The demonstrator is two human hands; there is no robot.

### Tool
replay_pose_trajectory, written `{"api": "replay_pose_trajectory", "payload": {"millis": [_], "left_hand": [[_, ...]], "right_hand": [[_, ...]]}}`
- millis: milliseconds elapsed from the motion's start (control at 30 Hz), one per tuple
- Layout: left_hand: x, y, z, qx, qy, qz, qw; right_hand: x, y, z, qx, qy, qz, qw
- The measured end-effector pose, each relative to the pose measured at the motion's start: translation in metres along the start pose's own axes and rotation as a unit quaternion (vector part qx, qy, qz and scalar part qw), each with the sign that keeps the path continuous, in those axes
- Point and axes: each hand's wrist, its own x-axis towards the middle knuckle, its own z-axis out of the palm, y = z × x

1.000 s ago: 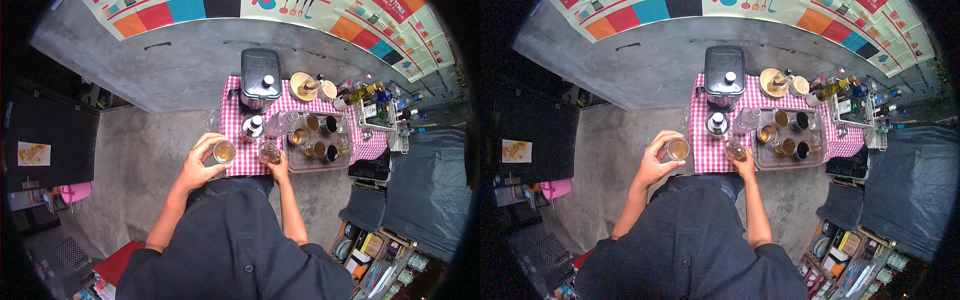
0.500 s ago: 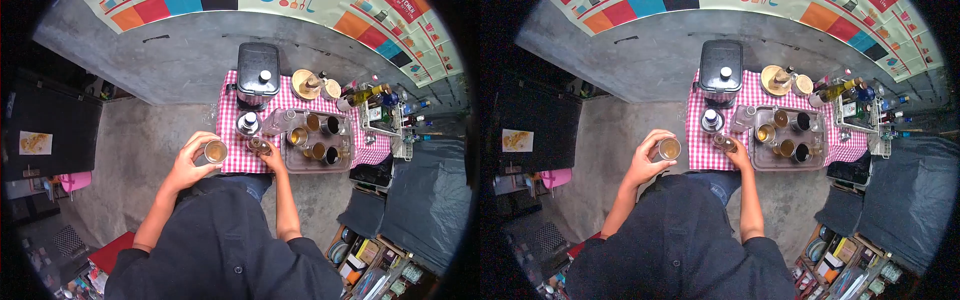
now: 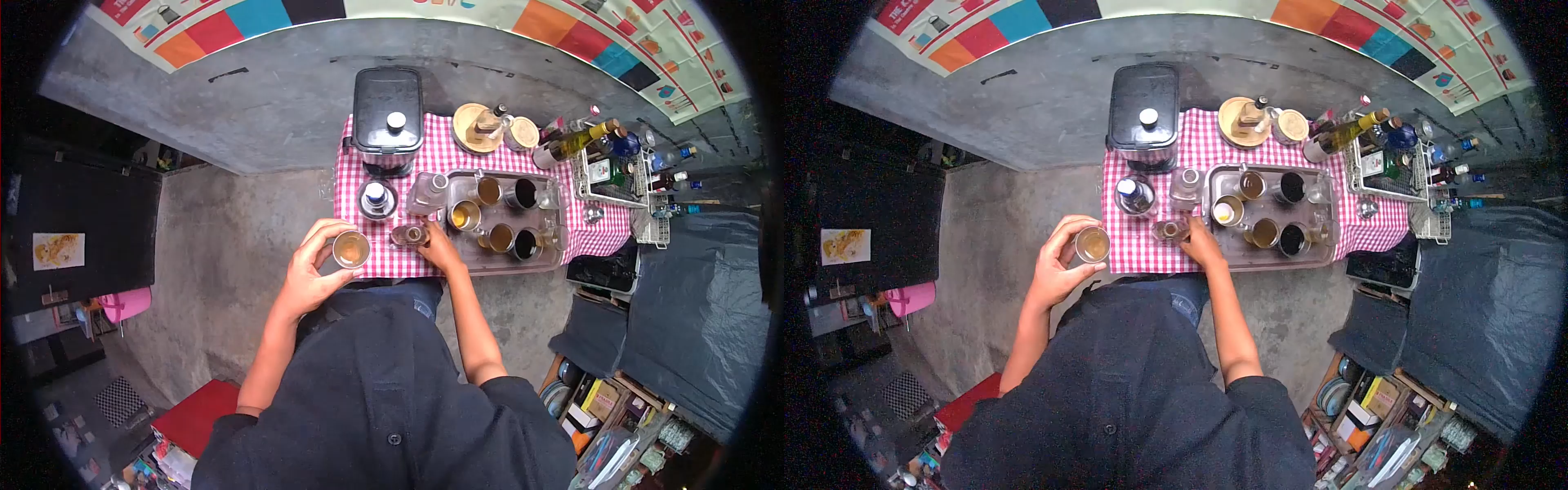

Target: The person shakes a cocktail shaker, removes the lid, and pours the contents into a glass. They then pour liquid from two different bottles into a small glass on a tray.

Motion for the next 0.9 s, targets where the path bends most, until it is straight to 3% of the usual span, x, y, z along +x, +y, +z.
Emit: {"api": "replay_pose_trajectory", "payload": {"millis": [300,467,600,833,900], "left_hand": [[0.015,0.007,0.065,-0.014,0.014,0.008,1.000],[0.033,0.001,0.110,-0.037,-0.018,-0.008,0.999],[0.049,-0.017,0.144,-0.016,-0.042,-0.038,0.998],[0.072,-0.070,0.189,0.059,-0.028,-0.070,0.995],[0.075,-0.089,0.198,0.075,-0.016,-0.063,0.995]], "right_hand": [[-0.056,-0.024,-0.112,-0.018,-0.115,-0.010,0.993],[-0.075,-0.006,-0.192,-0.063,0.014,-0.023,0.998],[-0.072,0.032,-0.230,-0.088,0.024,-0.022,0.996],[-0.061,0.070,-0.238,-0.164,-0.134,-0.001,0.977],[-0.061,0.072,-0.239,-0.249,-0.160,-0.012,0.955]]}}
